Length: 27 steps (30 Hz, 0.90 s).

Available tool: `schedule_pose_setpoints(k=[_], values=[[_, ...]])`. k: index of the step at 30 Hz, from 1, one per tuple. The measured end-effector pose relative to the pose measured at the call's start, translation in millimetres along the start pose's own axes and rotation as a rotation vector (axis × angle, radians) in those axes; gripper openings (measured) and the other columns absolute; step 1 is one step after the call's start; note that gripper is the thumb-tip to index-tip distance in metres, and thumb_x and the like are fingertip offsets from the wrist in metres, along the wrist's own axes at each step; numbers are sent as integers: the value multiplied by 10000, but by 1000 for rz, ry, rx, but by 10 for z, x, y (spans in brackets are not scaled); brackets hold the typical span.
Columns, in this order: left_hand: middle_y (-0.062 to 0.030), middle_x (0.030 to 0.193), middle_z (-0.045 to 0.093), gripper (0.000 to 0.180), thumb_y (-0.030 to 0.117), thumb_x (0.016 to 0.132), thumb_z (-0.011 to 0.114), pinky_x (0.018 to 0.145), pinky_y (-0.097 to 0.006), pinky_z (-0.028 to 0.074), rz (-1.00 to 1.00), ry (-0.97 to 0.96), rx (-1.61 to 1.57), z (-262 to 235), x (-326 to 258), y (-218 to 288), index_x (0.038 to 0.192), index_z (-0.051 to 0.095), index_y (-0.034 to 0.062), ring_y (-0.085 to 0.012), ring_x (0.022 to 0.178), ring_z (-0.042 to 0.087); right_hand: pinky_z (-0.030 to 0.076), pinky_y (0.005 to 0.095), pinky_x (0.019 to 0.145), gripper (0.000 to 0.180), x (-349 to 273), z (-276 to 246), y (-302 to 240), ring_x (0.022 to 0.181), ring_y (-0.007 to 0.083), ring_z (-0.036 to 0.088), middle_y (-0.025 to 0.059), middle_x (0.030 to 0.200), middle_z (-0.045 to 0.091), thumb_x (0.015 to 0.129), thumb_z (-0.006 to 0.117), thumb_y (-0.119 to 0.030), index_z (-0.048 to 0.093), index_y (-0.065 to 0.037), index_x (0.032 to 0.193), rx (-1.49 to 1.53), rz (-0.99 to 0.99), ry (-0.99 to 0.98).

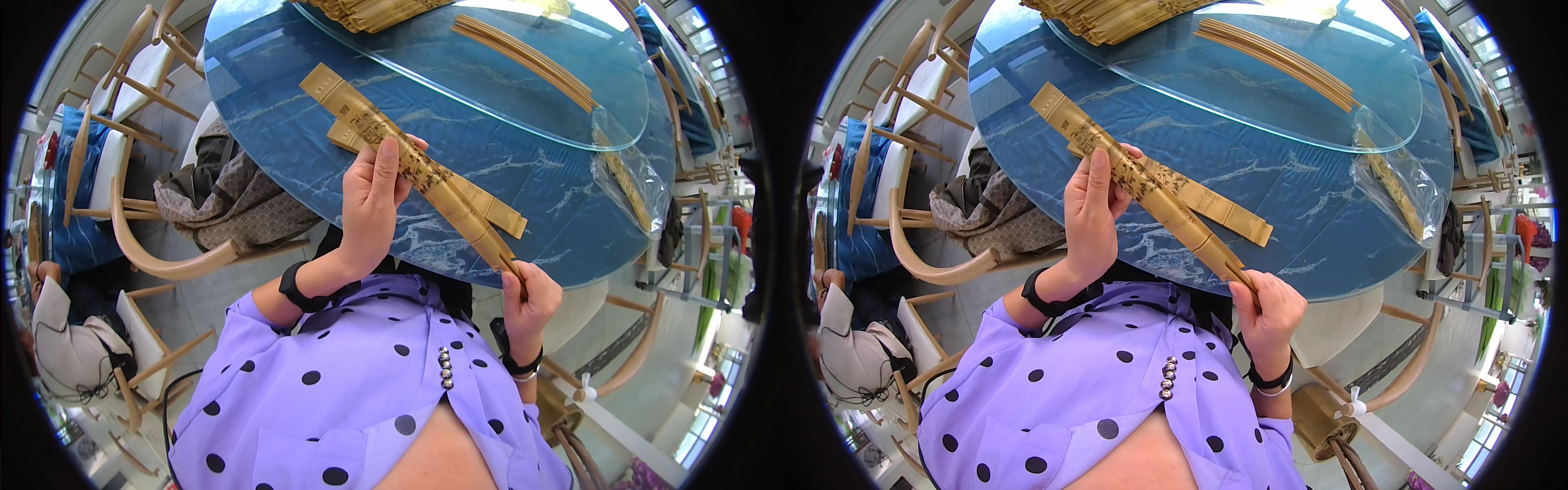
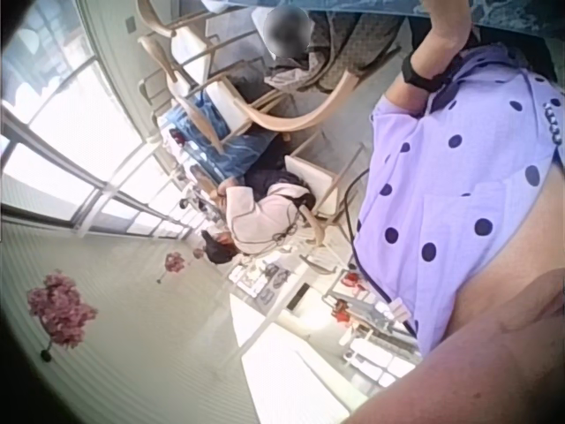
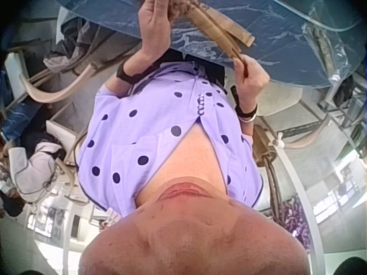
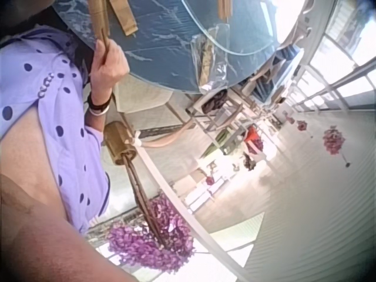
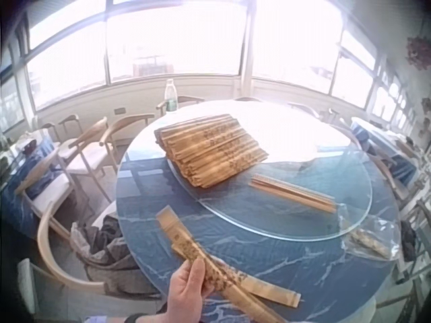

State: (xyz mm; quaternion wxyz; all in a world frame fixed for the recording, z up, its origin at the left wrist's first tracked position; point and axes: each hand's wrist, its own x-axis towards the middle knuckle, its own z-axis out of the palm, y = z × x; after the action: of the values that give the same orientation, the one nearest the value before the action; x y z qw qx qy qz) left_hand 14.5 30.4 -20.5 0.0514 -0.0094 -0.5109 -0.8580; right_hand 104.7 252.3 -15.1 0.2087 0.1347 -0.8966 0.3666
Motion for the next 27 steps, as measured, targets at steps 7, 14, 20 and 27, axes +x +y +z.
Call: schedule_pose_setpoints(k=[7,14,20,27], values=[[51,712,508,316,295,1089,493,497,-194,250,40,33,76,-17,-1,-46,1040,651,25,-14,569,324,401,324,502,159,-28,-26,3,532,240,536,96,668,581,895,746,-131,650,-6,876,-7,32,-15],[45,711,534,326,299,1088,495,501,-190,266,-2,-1,12,-9,-15,-32,1023,653,22,-12,570,342,402,334,503,187,-30,5,19,536,257,529,105,668,562,887,756,-149,646,2,889,-28,13,-7],[44,753,572,332,312,1087,496,499,-170,284,-21,29,46,11,-14,0,1008,667,38,-2,576,363,400,325,500,202,-18,-41,64,533,247,530,97,663,558,936,706,-189,644,-1,894,-3,46,-25],[34,768,579,327,321,1083,502,504,-170,299,63,97,50,-84,45,13,998,655,45,-9,579,378,363,339,488,299,-108,-52,166,501,249,490,90,633,492,1048,496,-150,510,-17,780,-41,128,4]])
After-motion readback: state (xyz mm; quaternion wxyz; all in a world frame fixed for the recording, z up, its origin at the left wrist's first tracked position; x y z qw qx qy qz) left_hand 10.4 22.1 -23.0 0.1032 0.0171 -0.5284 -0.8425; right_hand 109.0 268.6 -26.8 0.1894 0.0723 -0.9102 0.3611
